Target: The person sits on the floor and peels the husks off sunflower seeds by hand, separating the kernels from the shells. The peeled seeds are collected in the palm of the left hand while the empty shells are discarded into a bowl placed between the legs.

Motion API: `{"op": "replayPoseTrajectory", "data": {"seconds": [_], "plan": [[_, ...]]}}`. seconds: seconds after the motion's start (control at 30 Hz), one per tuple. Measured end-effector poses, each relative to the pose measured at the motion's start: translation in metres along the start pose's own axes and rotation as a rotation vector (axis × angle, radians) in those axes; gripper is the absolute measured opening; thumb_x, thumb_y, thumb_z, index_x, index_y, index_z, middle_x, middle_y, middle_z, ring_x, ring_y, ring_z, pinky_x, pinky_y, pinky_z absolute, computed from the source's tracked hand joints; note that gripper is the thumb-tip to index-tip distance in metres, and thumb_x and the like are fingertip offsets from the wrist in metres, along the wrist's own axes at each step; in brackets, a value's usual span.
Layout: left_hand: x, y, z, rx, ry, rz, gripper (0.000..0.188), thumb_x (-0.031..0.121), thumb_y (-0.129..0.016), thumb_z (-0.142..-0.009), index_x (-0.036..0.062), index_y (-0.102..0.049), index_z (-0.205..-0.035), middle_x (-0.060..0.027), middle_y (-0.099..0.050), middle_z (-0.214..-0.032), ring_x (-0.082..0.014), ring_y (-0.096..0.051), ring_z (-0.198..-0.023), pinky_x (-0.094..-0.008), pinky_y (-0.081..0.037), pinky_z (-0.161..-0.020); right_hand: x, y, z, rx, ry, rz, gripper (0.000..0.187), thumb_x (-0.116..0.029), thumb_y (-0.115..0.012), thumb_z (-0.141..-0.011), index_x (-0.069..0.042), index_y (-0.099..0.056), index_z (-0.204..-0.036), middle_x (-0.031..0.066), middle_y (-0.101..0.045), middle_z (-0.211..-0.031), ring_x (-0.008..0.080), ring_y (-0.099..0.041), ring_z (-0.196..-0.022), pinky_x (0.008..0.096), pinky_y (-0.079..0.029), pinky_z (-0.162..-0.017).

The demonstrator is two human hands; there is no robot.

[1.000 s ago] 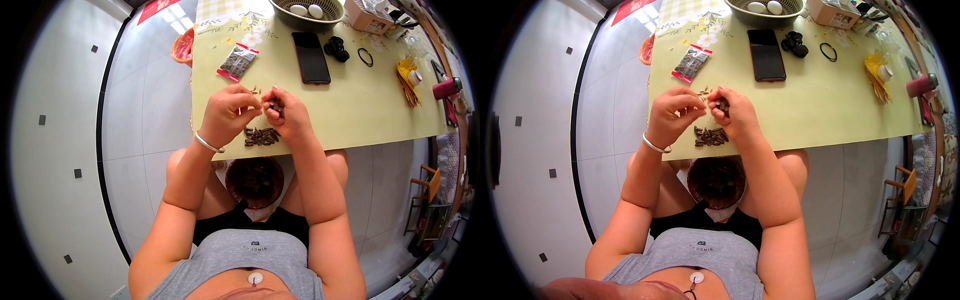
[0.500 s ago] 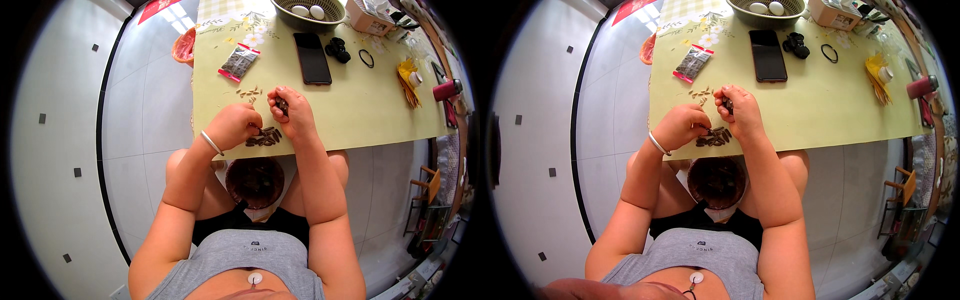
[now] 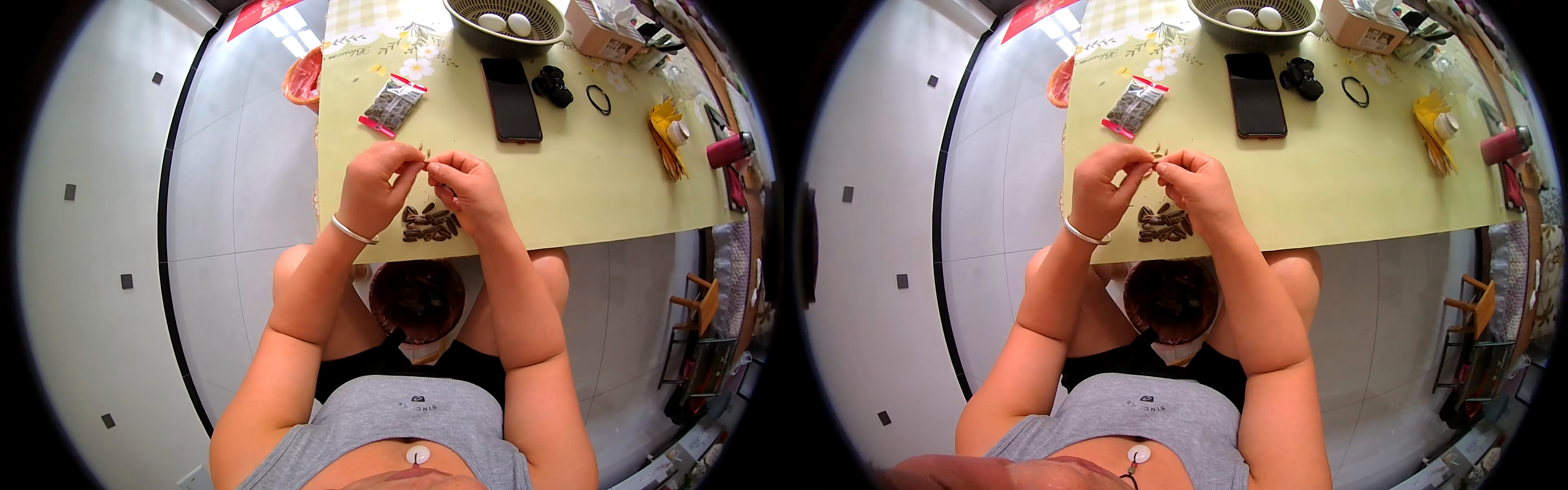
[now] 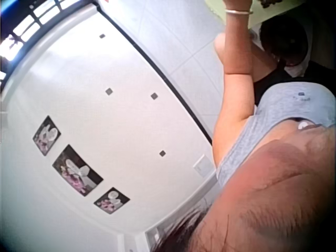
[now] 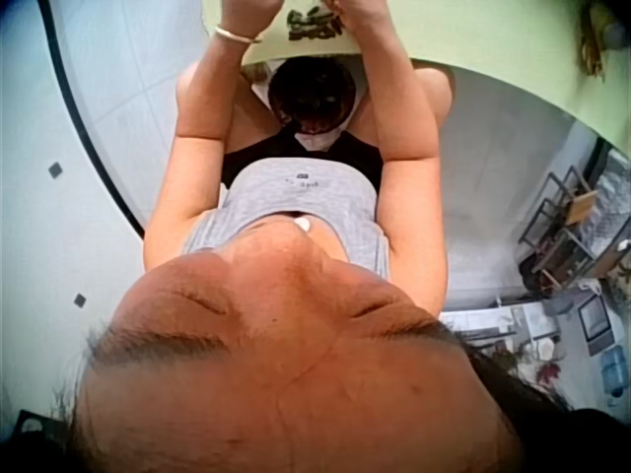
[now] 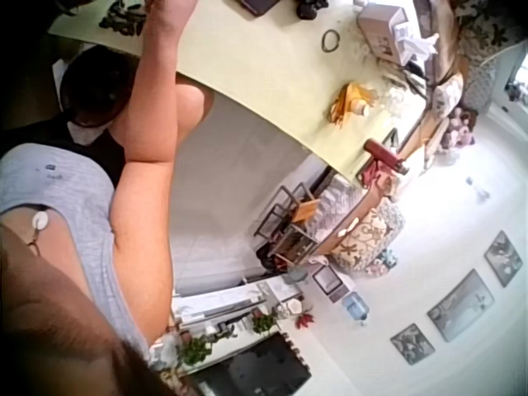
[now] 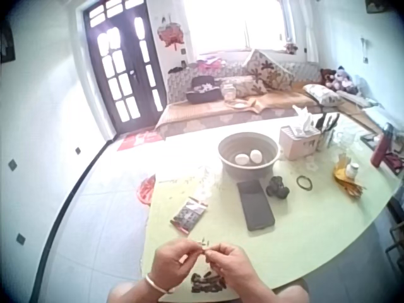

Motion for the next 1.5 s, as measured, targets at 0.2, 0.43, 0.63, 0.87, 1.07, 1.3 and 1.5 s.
{"op": "replayPoseTrajectory", "data": {"seconds": [0.2,0.43,0.63,0.87,1.07,1.3,1.5], "plan": [[0.006,-0.008,0.003,0.016,-0.143,-0.21,0.013,-0.001,-0.07,-0.079,0.0015,-0.069,-0.092,-0.0114,-0.069,-0.079,-0.0229,-0.066,-0.067,-0.0305,-0.053,-0.059,-0.007,0.003,0.001,0.095,0.159,0.149,0.007,-0.007,-0.067,-0.085,0.0,-0.065,-0.086,0.0004,-0.06,-0.073,0.0026,-0.048,-0.059,0.0176,-0.037,-0.051],[0.014,-0.013,0.007,0.013,-0.189,-0.364,0.015,0.001,-0.072,-0.076,0.0027,-0.07,-0.09,-0.0112,-0.066,-0.072,-0.0265,-0.063,-0.062,-0.0336,-0.05,-0.053,-0.008,0.003,0.003,0.171,0.243,0.262,0.009,-0.006,-0.067,-0.083,0.003,-0.066,-0.082,-0.0018,-0.059,-0.069,0.0026,-0.048,-0.062,0.0191,-0.039,-0.054],[0.017,-0.018,0.012,0.004,-0.166,-0.398,0.015,0.0,-0.072,-0.075,0.0025,-0.07,-0.09,-0.0118,-0.065,-0.072,-0.028,-0.061,-0.059,-0.035,-0.049,-0.052,-0.012,-0.003,0.005,0.192,0.338,0.411,0.006,-0.005,-0.065,-0.081,0.001,-0.065,-0.079,-0.0035,-0.056,-0.068,0.0027,-0.046,-0.061,0.0198,-0.038,-0.053],[-0.003,-0.01,0.009,-0.011,0.137,0.107,0.02,-0.006,-0.07,-0.078,-0.0007,-0.07,-0.097,-0.0088,-0.069,-0.078,-0.0151,-0.067,-0.068,-0.0258,-0.055,-0.06,-0.01,0.001,0.003,0.069,0.142,0.156,0.003,-0.002,-0.063,-0.083,-0.002,-0.062,-0.08,-0.0036,-0.054,-0.067,0.0018,-0.042,-0.054,0.0181,-0.031,-0.047],[-0.035,-0.017,0.015,-0.024,0.533,0.662,0.019,-0.006,-0.07,-0.08,-0.0015,-0.069,-0.099,-0.0095,-0.07,-0.083,-0.0142,-0.068,-0.071,-0.0253,-0.057,-0.061,-0.009,0.0,0.002,0.02,0.062,0.044,0.003,-0.004,-0.066,-0.082,-0.001,-0.064,-0.083,-0.0028,-0.056,-0.069,0.0019,-0.044,-0.055,0.0174,-0.032,-0.048],[-0.053,-0.025,0.018,-0.097,0.732,0.887,0.017,-0.001,-0.069,-0.083,0.0016,-0.066,-0.099,-0.0085,-0.068,-0.08,-0.014,-0.066,-0.065,-0.0254,-0.056,-0.06,-0.018,-0.002,0.005,0.072,0.21,0.292,0.007,-0.006,-0.066,-0.082,0.0,-0.067,-0.083,-0.0024,-0.059,-0.071,0.0024,-0.049,-0.063,0.019,-0.037,-0.055],[-0.047,-0.022,0.014,-0.099,0.582,0.73,0.016,0.0,-0.067,-0.084,0.0005,-0.066,-0.101,-0.0063,-0.067,-0.08,-0.0118,-0.063,-0.065,-0.0233,-0.054,-0.061,-0.017,-0.002,0.005,0.074,0.183,0.262,0.007,-0.006,-0.065,-0.083,0.001,-0.067,-0.084,-0.0024,-0.059,-0.072,0.0022,-0.048,-0.063,0.0192,-0.037,-0.055]]}}
Point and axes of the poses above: each hand's wrist, its own z-axis away from the middle knuckle, its own y-axis out of the back of the hand, x = y × z, the point moved 7 cm from there along -z, towards the middle knuckle
